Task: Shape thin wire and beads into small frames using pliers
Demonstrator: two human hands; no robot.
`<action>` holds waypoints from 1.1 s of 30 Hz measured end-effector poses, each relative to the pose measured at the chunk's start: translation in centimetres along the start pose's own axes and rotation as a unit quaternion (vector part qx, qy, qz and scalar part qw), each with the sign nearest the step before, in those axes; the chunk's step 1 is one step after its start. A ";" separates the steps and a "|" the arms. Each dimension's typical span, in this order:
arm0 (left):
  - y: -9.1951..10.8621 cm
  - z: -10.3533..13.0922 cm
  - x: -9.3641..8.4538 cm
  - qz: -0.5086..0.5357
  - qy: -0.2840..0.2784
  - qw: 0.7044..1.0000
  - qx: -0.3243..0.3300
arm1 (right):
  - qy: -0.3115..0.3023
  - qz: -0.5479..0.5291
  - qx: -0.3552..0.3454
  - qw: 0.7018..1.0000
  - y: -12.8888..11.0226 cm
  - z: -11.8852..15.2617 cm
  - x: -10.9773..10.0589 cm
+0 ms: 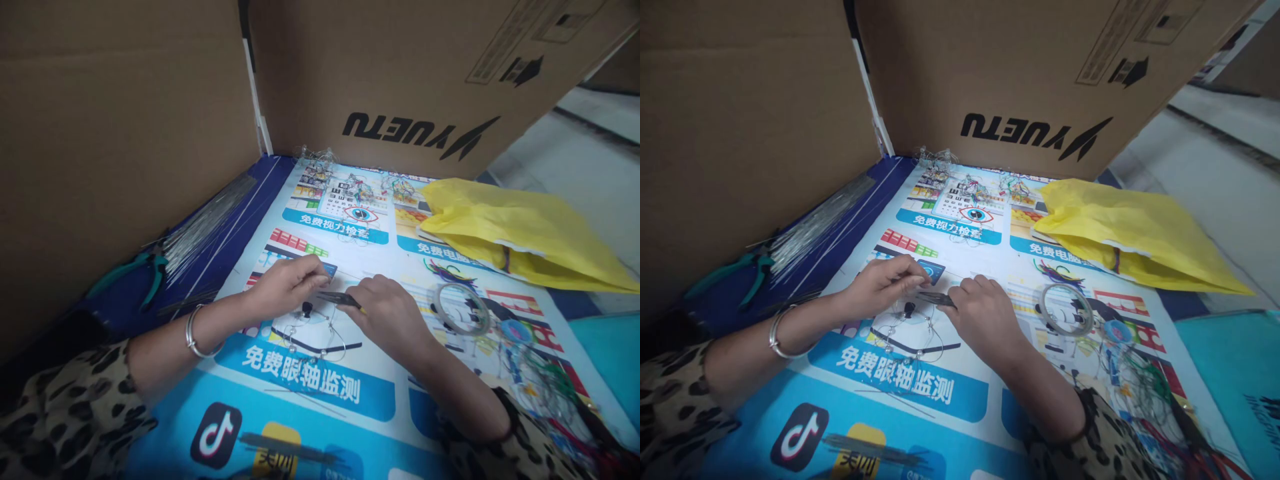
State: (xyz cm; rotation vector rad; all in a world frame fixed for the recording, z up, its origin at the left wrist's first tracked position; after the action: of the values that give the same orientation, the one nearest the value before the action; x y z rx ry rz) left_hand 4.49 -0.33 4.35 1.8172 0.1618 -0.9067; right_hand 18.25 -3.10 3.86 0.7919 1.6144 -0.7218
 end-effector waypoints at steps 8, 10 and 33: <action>-0.3 0.1 -0.5 0.050 0.026 0.998 -0.004 | 0.091 -0.029 0.031 0.995 1.4 0.7 -0.9; 0.0 0.2 -0.3 0.029 0.015 0.999 0.015 | 0.093 -0.026 0.027 0.995 1.3 0.7 -0.8; 1.7 4.5 0.2 -0.079 -0.044 0.986 0.137 | 0.130 -0.030 0.020 0.991 1.1 2.0 -0.6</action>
State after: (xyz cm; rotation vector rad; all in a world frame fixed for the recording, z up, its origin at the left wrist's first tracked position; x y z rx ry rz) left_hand 3.19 -4.93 4.73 2.0347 0.1317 -1.1648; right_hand 20.33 -4.12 4.07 0.8994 1.8681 -0.7185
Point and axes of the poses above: each hand's wrist, its own z-axis away from the middle knuckle, its own x-axis out of the palm, y = z × x, the point moved 7 cm from there along -z, towards the middle knuckle, and after that the axes turned 2 degrees about -y, right-handed, at the moved point
